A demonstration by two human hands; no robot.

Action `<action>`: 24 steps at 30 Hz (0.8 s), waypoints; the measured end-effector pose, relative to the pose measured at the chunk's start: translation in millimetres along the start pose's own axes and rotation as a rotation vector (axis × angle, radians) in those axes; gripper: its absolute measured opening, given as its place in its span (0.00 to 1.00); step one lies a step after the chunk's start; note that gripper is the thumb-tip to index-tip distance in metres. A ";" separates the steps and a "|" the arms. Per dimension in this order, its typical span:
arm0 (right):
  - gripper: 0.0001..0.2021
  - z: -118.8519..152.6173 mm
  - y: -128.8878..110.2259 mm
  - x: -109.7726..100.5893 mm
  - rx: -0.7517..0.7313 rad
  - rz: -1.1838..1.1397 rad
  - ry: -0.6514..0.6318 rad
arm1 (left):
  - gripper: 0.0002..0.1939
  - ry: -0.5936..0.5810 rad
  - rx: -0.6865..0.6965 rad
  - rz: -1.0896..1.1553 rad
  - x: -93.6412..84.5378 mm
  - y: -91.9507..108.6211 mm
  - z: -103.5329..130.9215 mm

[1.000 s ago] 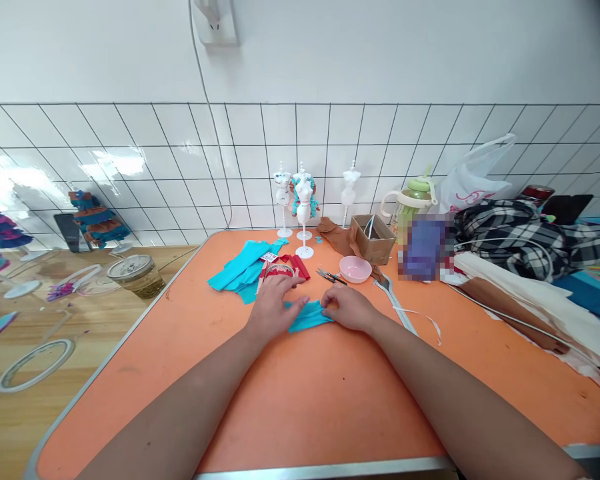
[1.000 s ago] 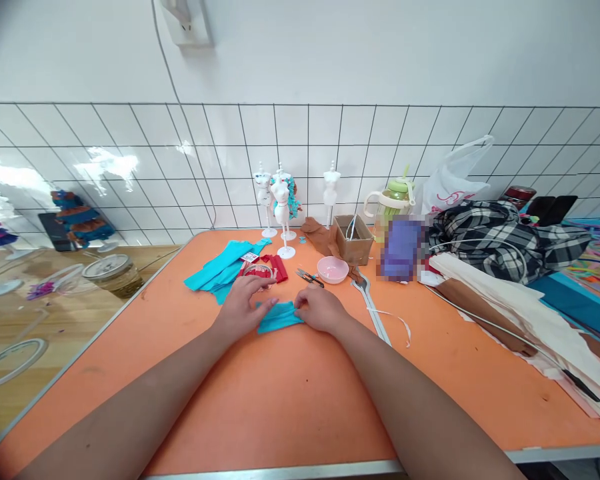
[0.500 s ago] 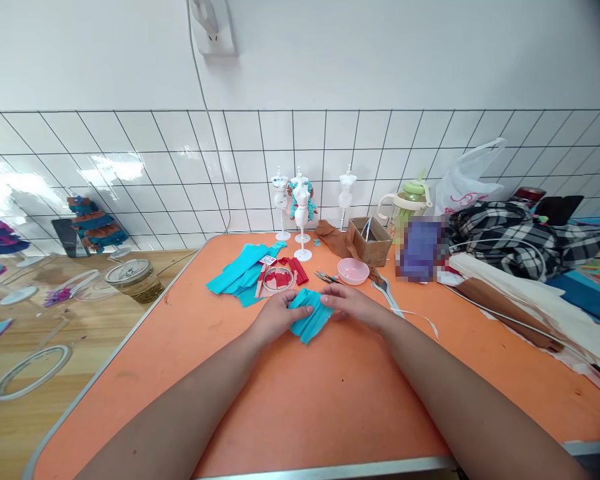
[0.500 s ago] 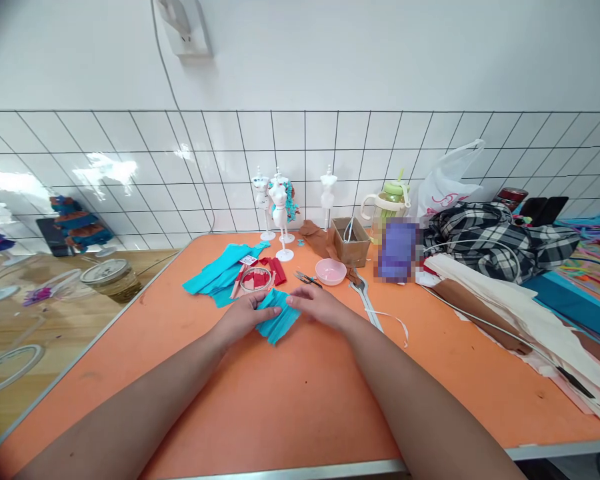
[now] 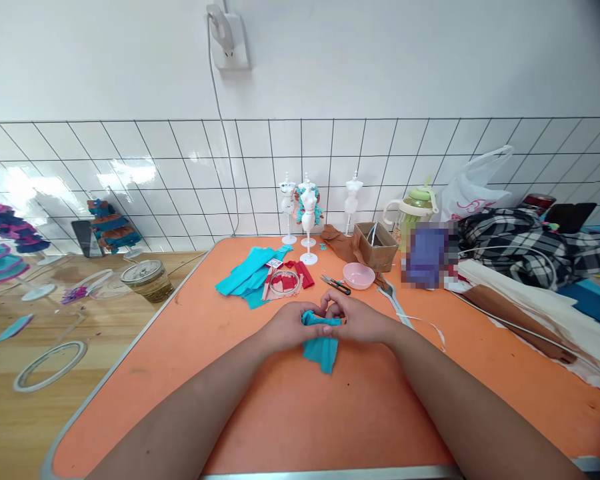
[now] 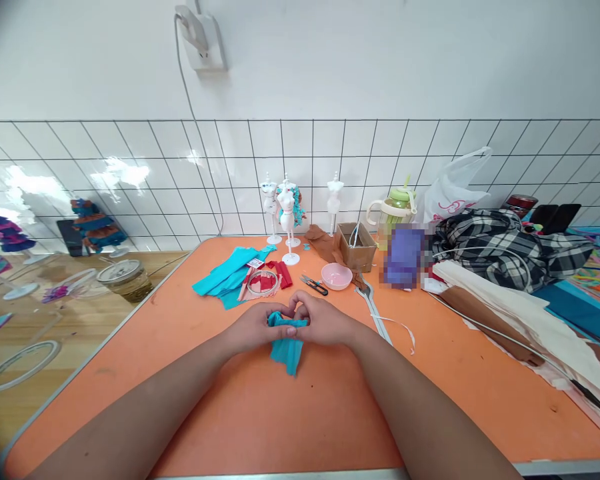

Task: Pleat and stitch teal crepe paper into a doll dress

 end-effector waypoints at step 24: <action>0.12 -8.6 54.5 -26.8 0.338 0.650 0.243 | 0.27 0.379 -0.198 0.773 -17.6 -31.3 -10.4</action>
Point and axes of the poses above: each hand's wrist, its own z-axis away from the middle knuckle, its own x-axis out of the palm, y = z × x, the point moved 6 cm from there along -z, towards the middle knuckle, and after that the axes turned 1 degree about -z, right-handed, at the moved point
